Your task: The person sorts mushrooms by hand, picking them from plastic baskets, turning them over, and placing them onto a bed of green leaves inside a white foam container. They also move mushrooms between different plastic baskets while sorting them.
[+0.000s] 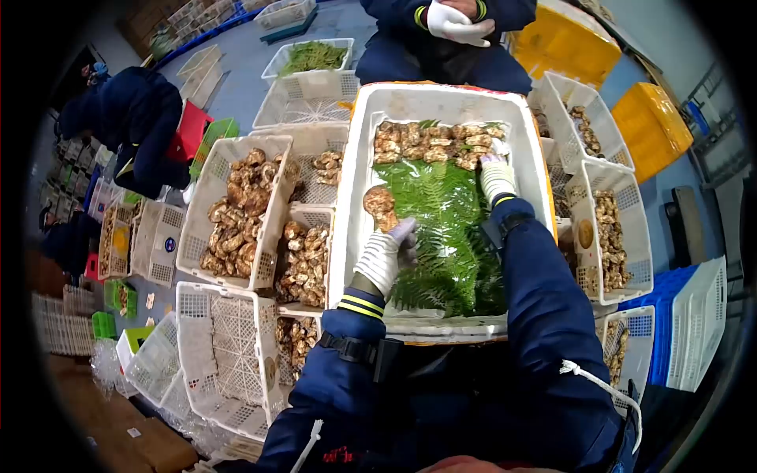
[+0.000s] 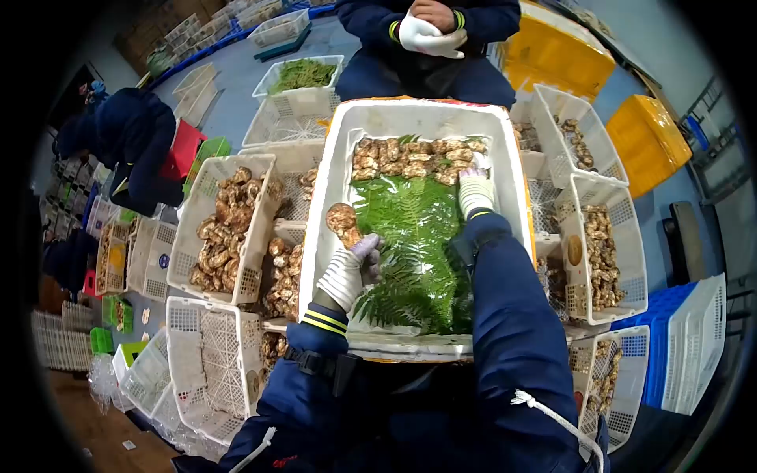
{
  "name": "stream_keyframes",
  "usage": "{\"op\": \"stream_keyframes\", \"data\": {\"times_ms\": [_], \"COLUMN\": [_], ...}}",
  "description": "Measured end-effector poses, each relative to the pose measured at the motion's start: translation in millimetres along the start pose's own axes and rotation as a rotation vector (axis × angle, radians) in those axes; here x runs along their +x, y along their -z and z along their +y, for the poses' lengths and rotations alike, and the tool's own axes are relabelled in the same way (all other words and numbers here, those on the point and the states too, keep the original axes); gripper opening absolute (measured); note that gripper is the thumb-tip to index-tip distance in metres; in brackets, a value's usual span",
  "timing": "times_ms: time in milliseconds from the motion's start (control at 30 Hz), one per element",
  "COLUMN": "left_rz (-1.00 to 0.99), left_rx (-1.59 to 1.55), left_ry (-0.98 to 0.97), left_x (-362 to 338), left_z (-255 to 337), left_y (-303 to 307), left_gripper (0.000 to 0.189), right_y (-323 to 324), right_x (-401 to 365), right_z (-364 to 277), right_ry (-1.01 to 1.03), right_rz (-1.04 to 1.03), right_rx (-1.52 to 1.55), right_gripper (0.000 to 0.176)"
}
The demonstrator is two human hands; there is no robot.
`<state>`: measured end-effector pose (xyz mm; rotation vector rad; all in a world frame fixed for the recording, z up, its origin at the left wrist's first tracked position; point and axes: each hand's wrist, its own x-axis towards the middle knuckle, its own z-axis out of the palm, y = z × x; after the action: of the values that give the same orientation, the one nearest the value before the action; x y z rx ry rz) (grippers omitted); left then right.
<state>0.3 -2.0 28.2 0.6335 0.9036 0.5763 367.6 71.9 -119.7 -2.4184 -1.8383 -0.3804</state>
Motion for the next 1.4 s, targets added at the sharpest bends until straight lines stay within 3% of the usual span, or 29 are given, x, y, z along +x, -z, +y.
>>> {"op": "stream_keyframes", "data": {"times_ms": [67, 133, 267, 467, 533, 600, 700, 833, 933, 967, 1000, 1067, 1133, 1267, 1400], "left_rz": [-0.006, -0.030, 0.054, 0.010, 0.023, 0.039, 0.042, 0.050, 0.065, 0.072, 0.065, 0.052, 0.061, 0.034, 0.046], "left_rx": [-0.001, -0.021, 0.009, 0.041, 0.057, 0.036, -0.008, -0.029, -0.054, -0.068, -0.061, -0.054, -0.050, -0.093, -0.254], "left_ry": [0.010, -0.003, -0.016, -0.038, -0.049, -0.044, -0.038, -0.049, -0.055, -0.053, -0.052, -0.059, -0.068, -0.081, -0.024], "left_x": [4.9, 7.2, 4.5, 7.6, 3.6, 3.6, 3.4, 4.4, 6.5, 6.6, 8.1, 12.2, 16.9, 28.5, 20.9], "left_z": [-3.2, -5.0, -5.0, -6.6, -4.5, -3.8, -3.0, -2.9, -4.5, -4.8, -6.1, -8.9, -13.7, -20.6, -11.4], "left_y": [3.4, 2.7, -2.3, 1.3, -2.0, -2.6, -4.2, -3.9, -4.3, -4.4, -2.5, 3.0, 9.0, 25.8, 17.2], "left_gripper": [0.029, 0.028, 0.029, 0.032, 0.031, 0.027, 0.024, 0.022, 0.022, 0.023, 0.024, 0.026, 0.032, 0.038, 0.042], "right_y": [3.8, -1.0, 16.8, 5.4, 1.8, -21.8, -40.7, 29.1, 76.5, 74.6, 116.6, 120.0, 134.9, 184.0, 225.1], "right_x": [4.7, 10.9, 5.7, 6.9, 14.1, 14.8, 7.9, 9.7, -5.1, -3.4, -5.0, -0.2, -6.0, -29.1, -41.3], "right_z": [3.3, 9.2, 1.9, 3.0, 1.8, 6.5, 12.9, -0.1, -18.9, -23.1, -35.3, -38.3, -55.7, -88.8, -135.3], "right_ry": [-0.009, 0.079, 0.018, 0.031, -0.121, -0.050, 0.072, -0.056, -0.152, -0.175, -0.251, -0.199, -0.276, -0.113, -0.025], "right_rz": [-0.160, -0.125, -0.173, -0.150, -0.249, -0.214, 0.091, -0.232, 0.065, 0.202, 0.053, 0.020, -0.324, -0.483, -0.533], "right_rx": [0.077, -0.007, -0.035, -0.092, -0.039, -0.117, -0.178, -0.028, 0.139, 0.216, 0.548, 0.761, 1.642, 1.930, 1.966], "right_gripper": [0.034, 0.033, 0.028, 0.028, 0.027, 0.025, 0.025, 0.028, 0.039, 0.052, 0.056, 0.055, 0.047, 0.047, 0.043]}}
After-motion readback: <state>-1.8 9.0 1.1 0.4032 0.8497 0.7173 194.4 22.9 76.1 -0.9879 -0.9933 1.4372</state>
